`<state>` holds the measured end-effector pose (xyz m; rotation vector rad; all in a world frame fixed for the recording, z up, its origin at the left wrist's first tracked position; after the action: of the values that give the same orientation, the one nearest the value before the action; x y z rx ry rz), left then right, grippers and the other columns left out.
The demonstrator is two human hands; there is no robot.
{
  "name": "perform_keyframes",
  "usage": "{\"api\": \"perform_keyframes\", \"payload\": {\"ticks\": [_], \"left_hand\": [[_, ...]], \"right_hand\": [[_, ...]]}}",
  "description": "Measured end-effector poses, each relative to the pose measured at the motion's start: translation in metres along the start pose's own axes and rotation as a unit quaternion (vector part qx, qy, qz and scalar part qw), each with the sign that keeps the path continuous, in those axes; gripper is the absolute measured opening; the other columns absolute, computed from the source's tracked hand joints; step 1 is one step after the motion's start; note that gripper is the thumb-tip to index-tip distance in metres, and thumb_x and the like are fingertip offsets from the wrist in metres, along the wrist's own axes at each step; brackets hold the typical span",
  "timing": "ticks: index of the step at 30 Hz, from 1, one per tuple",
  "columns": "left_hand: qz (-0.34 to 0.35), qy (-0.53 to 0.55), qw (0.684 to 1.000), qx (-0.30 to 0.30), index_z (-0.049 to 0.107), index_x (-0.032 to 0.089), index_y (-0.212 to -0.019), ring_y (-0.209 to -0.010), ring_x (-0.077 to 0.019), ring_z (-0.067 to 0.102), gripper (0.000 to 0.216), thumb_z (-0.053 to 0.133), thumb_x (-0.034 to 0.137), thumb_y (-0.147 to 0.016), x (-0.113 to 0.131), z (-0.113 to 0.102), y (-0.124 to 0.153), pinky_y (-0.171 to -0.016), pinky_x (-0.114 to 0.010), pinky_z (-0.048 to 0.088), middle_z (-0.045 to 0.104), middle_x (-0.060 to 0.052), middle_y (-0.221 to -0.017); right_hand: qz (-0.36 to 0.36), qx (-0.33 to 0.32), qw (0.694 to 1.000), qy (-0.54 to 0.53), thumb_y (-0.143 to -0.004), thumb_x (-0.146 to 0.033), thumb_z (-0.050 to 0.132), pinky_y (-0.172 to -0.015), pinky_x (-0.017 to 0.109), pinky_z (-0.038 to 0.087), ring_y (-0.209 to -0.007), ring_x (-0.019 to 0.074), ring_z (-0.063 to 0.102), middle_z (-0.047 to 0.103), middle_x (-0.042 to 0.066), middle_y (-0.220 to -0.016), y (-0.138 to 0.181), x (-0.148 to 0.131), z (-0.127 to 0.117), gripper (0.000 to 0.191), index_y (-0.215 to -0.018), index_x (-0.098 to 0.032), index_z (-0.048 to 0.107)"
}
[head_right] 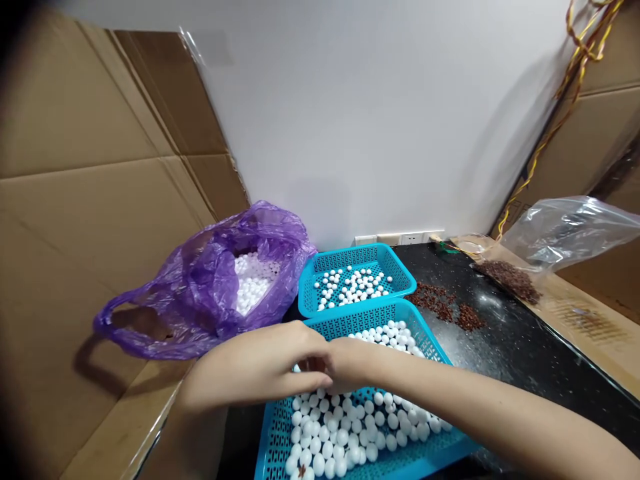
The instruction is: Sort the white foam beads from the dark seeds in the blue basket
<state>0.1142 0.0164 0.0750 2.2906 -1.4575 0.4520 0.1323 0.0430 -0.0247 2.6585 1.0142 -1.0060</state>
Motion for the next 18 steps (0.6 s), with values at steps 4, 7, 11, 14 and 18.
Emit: {"api": "perform_keyframes", "payload": {"ticks": [4, 7, 11, 14, 18], "left_hand": [[-0.064, -0.04, 0.997, -0.004, 0.072, 0.016, -0.072, -0.059, -0.0153, 0.062, 0.017, 0.056, 0.011, -0.072, -0.024, 0.001, -0.008, -0.051, -0.021, 0.038, 0.07, -0.003, -0.068], [-0.111, -0.047, 0.991, -0.052, 0.073, 0.017, -0.07, -0.053, -0.0141, 0.06, 0.018, 0.057, 0.009, -0.067, -0.04, 0.02, -0.023, -0.045, -0.02, 0.035, 0.07, -0.003, -0.065], [-0.104, -0.062, 0.989, -0.089, 0.074, 0.02, -0.071, -0.054, -0.0149, 0.06, 0.015, 0.065, 0.011, -0.064, -0.044, 0.044, -0.043, -0.044, -0.021, 0.034, 0.07, -0.001, -0.066], [-0.09, -0.073, 0.987, -0.111, 0.075, 0.021, -0.076, -0.061, -0.0175, 0.062, 0.017, 0.071, 0.013, -0.062, -0.044, 0.059, -0.054, -0.046, -0.022, 0.036, 0.07, -0.001, -0.07], [-0.087, -0.076, 0.983, -0.146, 0.074, 0.022, -0.079, -0.062, -0.0176, 0.062, 0.021, 0.075, 0.015, -0.06, -0.047, 0.075, -0.064, -0.049, -0.021, 0.039, 0.069, 0.0, -0.07]], "right_hand": [[-0.03, -0.069, 0.995, 0.064, -0.066, -0.005, 0.063, -0.063, 0.03, 0.048, -0.072, 0.024, 0.064, 0.071, 0.007, -0.086, 0.0, -0.003, 0.0, 0.02, -0.083, -0.016, 0.069], [-0.017, -0.086, 0.992, 0.089, -0.071, -0.007, 0.06, -0.059, 0.029, 0.045, -0.066, 0.0225, 0.063, 0.071, 0.008, -0.076, 0.003, 0.007, -0.01, 0.012, -0.074, -0.014, 0.069], [0.014, -0.079, 0.992, 0.095, -0.074, -0.01, 0.06, -0.052, 0.022, 0.04, -0.058, 0.0156, 0.059, 0.067, 0.002, -0.067, 0.024, 0.015, -0.037, 0.01, -0.075, -0.015, 0.069], [0.042, -0.056, 0.993, 0.094, -0.075, -0.007, 0.059, -0.054, 0.02, 0.039, -0.061, 0.0136, 0.059, 0.067, 0.002, -0.071, 0.051, 0.012, -0.06, 0.013, -0.081, -0.015, 0.067], [0.093, -0.025, 0.992, 0.086, -0.079, -0.007, 0.057, -0.055, 0.02, 0.039, -0.062, 0.0132, 0.058, 0.066, 0.002, -0.072, 0.089, 0.006, -0.074, 0.011, -0.08, -0.016, 0.064]]}}
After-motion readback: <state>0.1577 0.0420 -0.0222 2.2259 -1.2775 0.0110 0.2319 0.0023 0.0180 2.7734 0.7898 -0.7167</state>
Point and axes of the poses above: each hand's wrist, its own y-axis away from the middle knuckle, its own z-axis out of the palm, x = y × z, the point moved 8 cm from there along -y, towards the middle knuckle
